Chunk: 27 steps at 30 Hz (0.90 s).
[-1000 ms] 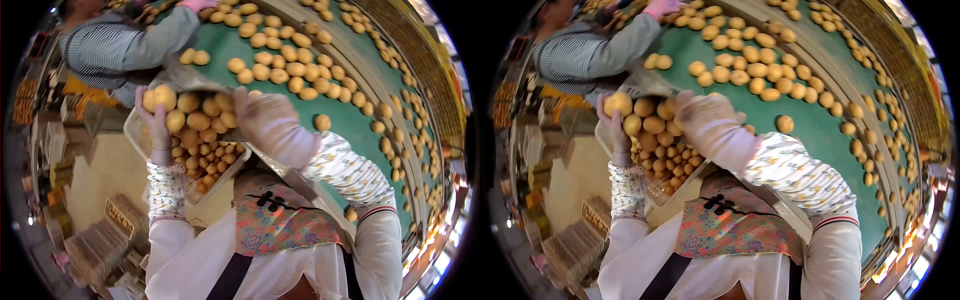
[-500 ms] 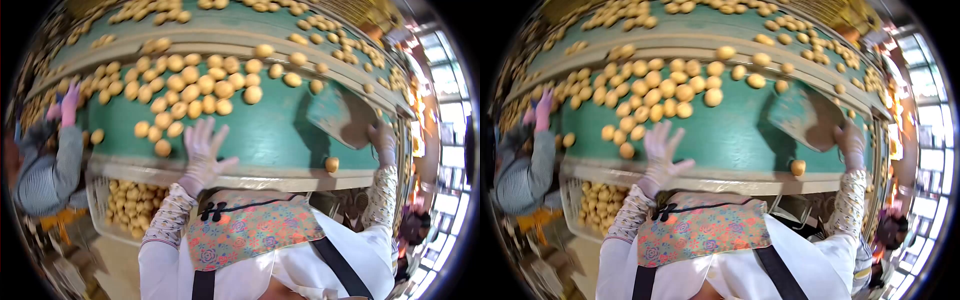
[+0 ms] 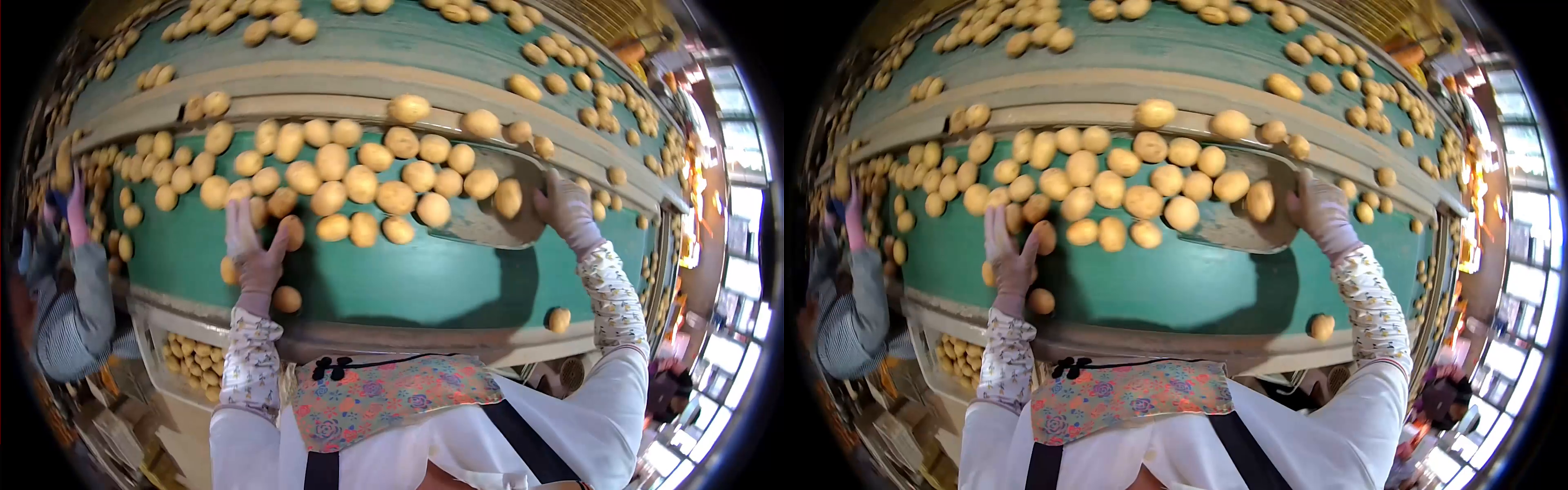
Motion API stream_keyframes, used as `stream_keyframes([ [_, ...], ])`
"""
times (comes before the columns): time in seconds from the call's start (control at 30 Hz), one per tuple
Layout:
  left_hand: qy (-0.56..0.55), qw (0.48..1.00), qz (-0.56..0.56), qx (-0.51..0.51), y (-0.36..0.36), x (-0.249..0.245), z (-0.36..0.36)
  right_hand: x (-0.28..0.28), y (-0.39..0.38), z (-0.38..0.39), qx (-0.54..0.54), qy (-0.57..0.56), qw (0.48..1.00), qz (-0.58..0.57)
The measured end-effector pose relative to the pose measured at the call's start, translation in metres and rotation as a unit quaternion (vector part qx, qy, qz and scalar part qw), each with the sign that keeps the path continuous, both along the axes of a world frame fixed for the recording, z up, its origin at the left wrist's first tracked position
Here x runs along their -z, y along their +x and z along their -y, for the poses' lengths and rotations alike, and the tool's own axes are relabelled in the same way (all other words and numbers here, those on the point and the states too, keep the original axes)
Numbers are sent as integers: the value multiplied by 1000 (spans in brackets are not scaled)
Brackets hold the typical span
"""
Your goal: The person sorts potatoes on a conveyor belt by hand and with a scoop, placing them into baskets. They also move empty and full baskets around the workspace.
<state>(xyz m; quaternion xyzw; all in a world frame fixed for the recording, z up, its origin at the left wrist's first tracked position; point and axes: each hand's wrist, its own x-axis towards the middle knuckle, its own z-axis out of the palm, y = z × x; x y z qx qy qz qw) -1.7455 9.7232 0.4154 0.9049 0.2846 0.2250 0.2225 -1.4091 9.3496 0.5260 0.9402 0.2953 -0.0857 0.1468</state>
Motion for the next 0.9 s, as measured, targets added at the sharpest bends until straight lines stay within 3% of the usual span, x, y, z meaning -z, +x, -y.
stream_keyframes([
  [0.07, -32, 997, 64, 5, 1, 3, -6, 15, -18, -64, -69, 15, 997, -12],
  [0.1, 49, 993, 103, 19, 5, 3, -5, 23, -32, -85, -132, 95, 987, -16],
  [0.13, -222, 962, 151, 59, 11, -1, -7, 24, -49, -115, -52, 69, 992, -90],
  [0.17, -73, 996, 50, 27, 2, -19, -8, 35, -63, -129, -50, 103, 986, -120],
  [0.2, -64, 995, 73, 18, -4, -19, -8, 41, -84, -138, -46, 106, 987, -114],
  [0.23, -142, 985, 96, -36, -5, -15, -9, 43, -105, -152, -67, 197, 970, -127],
  [0.33, -141, 984, 61, -89, -31, -33, -43, 27, -136, -197, -34, 254, 922, -291],
  [0.4, -129, 984, 90, -86, -45, -35, -68, 16, -165, -225, 69, 269, 880, -386],
  [0.43, -129, 985, 68, -90, -52, -53, -68, -16, -184, -228, 8, 267, 897, -352],
  [0.5, -127, 987, 24, -96, -67, -90, -68, 2, -175, -231, -100, 318, 882, -332],
  [0.57, -95, 984, 92, -122, -94, -103, -74, -3, -166, -252, -151, 333, 870, -331],
  [0.6, -47, 979, 141, -139, -108, -99, -77, -28, -198, -274, -186, 368, 844, -344],
  [0.67, 33, 954, 196, -225, -157, -106, -78, -81, -275, -318, -240, 335, 849, -331],
  [0.73, 108, 916, 242, -301, -221, -109, -68, -78, -305, -346, -490, 339, 776, -206],
  [0.8, 134, 894, 260, -338, -301, -111, -54, -84, -381, -360, -420, 318, 796, -298],
  [0.83, 139, 883, 259, -366, -339, -107, -43, -85, -421, -366, -489, 280, 804, -188],
  [0.87, 124, 870, 240, -411, -377, -95, -27, -82, -451, -372, -583, 264, 761, -102],
  [0.9, 84, 873, 235, -420, -384, -79, -15, -75, -455, -363, -603, 253, 755, -37],
])
